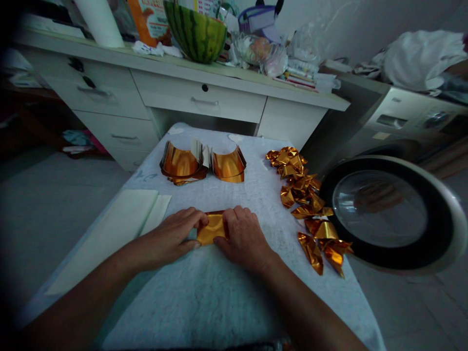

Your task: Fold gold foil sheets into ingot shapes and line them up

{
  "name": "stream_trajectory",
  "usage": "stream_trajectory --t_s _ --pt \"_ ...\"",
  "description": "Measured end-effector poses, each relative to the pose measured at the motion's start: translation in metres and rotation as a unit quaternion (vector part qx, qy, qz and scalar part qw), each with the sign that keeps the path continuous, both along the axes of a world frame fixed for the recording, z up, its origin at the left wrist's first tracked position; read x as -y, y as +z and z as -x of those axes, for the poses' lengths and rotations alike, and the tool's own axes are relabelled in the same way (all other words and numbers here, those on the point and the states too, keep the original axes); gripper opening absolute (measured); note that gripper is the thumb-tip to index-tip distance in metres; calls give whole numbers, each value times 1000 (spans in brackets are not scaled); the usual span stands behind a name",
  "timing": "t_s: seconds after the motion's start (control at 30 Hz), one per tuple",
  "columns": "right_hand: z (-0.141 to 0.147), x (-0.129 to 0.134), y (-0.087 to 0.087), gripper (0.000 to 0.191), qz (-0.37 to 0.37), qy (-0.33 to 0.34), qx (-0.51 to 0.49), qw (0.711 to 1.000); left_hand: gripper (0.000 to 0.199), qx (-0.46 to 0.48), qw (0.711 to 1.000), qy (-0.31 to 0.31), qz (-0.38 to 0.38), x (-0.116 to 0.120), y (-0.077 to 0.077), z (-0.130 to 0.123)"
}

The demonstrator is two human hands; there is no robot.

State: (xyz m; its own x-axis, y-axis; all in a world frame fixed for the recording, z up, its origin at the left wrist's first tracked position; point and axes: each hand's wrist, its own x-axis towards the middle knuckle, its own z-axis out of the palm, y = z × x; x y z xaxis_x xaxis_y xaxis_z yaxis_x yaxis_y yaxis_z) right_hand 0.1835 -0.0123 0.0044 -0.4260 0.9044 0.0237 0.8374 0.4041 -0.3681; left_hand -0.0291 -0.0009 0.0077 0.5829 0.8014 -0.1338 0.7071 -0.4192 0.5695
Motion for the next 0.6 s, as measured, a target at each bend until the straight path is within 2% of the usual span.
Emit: stream_trajectory --t_s 0.27,0.6 --pt "-26 -12 11 36 47 -19 9 999 26 4 1000 -3 7 0 1 1" --pt "-38 -20 17 31 95 -31 -9 995 25 8 1000 -2 6 0 2 1"
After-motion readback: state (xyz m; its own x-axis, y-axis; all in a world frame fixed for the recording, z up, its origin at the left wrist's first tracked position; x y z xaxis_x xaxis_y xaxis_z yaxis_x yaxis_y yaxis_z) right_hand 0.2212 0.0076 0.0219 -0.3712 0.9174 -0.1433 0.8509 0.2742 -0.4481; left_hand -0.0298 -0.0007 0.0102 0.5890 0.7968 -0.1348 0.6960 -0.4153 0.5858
